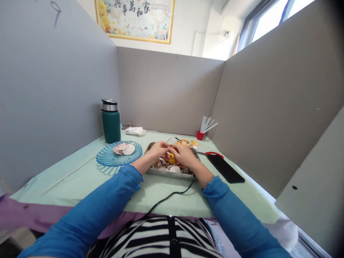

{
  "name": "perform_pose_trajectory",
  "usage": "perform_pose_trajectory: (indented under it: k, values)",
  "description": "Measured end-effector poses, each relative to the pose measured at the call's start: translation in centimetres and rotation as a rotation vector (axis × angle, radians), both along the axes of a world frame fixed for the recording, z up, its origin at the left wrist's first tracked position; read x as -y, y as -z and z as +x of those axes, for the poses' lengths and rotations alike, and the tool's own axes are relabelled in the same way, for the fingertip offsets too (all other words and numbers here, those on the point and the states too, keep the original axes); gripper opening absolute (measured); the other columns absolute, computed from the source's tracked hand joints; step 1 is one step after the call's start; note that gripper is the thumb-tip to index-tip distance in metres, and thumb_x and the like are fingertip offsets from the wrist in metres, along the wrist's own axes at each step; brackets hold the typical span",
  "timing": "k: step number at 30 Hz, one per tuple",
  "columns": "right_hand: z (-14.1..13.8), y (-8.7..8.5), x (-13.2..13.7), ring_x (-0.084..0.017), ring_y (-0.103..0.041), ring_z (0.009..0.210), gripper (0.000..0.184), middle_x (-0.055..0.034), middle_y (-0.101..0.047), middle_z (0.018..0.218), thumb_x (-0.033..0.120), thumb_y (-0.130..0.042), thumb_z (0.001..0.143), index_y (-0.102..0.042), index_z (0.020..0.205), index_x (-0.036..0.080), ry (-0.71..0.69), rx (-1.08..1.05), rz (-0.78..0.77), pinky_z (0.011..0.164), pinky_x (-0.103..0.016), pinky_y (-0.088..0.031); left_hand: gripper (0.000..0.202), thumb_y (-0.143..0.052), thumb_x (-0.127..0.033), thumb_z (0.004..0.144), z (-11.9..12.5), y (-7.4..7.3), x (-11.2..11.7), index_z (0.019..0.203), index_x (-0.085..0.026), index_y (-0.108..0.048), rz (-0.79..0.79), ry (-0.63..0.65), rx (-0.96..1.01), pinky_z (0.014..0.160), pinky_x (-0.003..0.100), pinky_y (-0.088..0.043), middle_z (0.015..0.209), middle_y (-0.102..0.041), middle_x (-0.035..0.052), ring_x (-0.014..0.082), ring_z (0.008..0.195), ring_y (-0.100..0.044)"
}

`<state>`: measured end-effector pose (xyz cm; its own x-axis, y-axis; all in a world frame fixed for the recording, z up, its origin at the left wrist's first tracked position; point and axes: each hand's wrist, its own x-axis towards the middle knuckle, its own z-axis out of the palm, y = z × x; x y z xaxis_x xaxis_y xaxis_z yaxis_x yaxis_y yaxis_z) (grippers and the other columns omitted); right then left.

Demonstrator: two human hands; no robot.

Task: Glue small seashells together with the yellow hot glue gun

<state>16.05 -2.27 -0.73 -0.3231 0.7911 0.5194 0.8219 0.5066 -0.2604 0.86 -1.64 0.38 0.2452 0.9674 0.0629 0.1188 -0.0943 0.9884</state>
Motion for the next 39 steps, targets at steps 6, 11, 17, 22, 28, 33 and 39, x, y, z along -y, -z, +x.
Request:
perform_pose_trajectory:
  k: [6, 11, 17, 22, 28, 33, 39]
  values:
    - [0.0, 0.06, -0.19, -0.013, -0.054, 0.068, 0.032, -0.003, -0.066, 0.074, 0.036, -0.044, 0.095, -0.066, 0.081, 0.017, -0.001, 0.013, 0.017, 0.06, -0.024, -0.03, 0.009, -0.06, -0.01, 0.08, 0.09, -0.09, -0.01, 0.086, -0.014, -0.055, 0.008, 0.003, -0.021, 0.056, 0.026, -0.053, 0.057, -0.058, -0.0023, 0.0113, 0.051, -0.06]
    - [-0.02, 0.07, -0.21, -0.014, -0.055, 0.069, 0.032, -0.0036, -0.068, 0.077, 0.035, -0.043, 0.095, -0.067, 0.084, 0.018, 0.011, 0.054, 0.023, 0.061, -0.024, -0.03, 0.009, -0.052, -0.006, 0.083, 0.11, -0.12, -0.05, 0.088, -0.013, -0.055, 0.037, 0.003, -0.077, 0.055, 0.026, -0.053, 0.053, -0.057, -0.0022, 0.0122, 0.05, -0.059]
    - [-0.08, 0.08, -0.14, -0.014, -0.055, 0.069, 0.034, -0.0038, -0.068, 0.078, 0.036, -0.041, 0.096, -0.068, 0.087, 0.018, 0.02, 0.078, 0.006, 0.06, -0.024, -0.029, 0.008, -0.055, -0.008, 0.082, 0.16, -0.14, 0.06, 0.089, -0.013, -0.056, 0.035, 0.002, -0.093, 0.057, 0.026, -0.053, 0.053, -0.058, -0.0024, 0.0124, 0.051, -0.06]
    - [-0.12, -0.06, 0.0, -0.014, -0.055, 0.07, 0.035, -0.0043, -0.069, 0.079, 0.036, -0.04, 0.096, -0.068, 0.088, 0.018, 0.022, 0.086, 0.004, 0.06, -0.024, -0.029, 0.01, -0.052, -0.007, 0.083, 0.17, -0.17, 0.16, 0.09, -0.013, -0.056, 0.041, -0.003, -0.094, 0.057, 0.026, -0.053, 0.053, -0.058, -0.0023, 0.0121, 0.051, -0.059]
    - [-0.14, -0.06, 0.13, -0.014, -0.055, 0.068, 0.035, -0.0041, -0.068, 0.077, 0.035, -0.04, 0.096, -0.068, 0.087, 0.018, 0.02, 0.079, 0.0, 0.059, -0.024, -0.029, 0.009, -0.054, -0.007, 0.082, 0.08, -0.05, -0.02, 0.089, -0.013, -0.056, 0.044, 0.003, -0.086, 0.057, 0.025, -0.053, 0.055, -0.058, -0.0021, 0.0111, 0.051, -0.059]
    - [-0.16, -0.19, 0.25, -0.014, -0.055, 0.069, 0.034, -0.0045, -0.069, 0.079, 0.035, -0.04, 0.096, -0.069, 0.089, 0.017, 0.026, 0.086, -0.012, 0.06, -0.024, -0.03, 0.008, -0.056, -0.009, 0.082, 0.07, 0.11, -0.15, 0.089, -0.013, -0.056, 0.044, 0.007, -0.092, 0.057, 0.025, -0.054, 0.054, -0.058, -0.0021, 0.0119, 0.052, -0.06]
    - [-0.18, -0.22, 0.18, -0.014, -0.055, 0.069, 0.035, -0.0045, -0.069, 0.079, 0.036, -0.04, 0.096, -0.069, 0.09, 0.018, 0.032, 0.094, -0.013, 0.06, -0.025, -0.029, 0.008, -0.056, -0.008, 0.081, 0.08, 0.07, -0.1, 0.088, -0.013, -0.056, 0.057, 0.006, -0.085, 0.056, 0.025, -0.053, 0.055, -0.058, -0.0021, 0.0113, 0.052, -0.06]
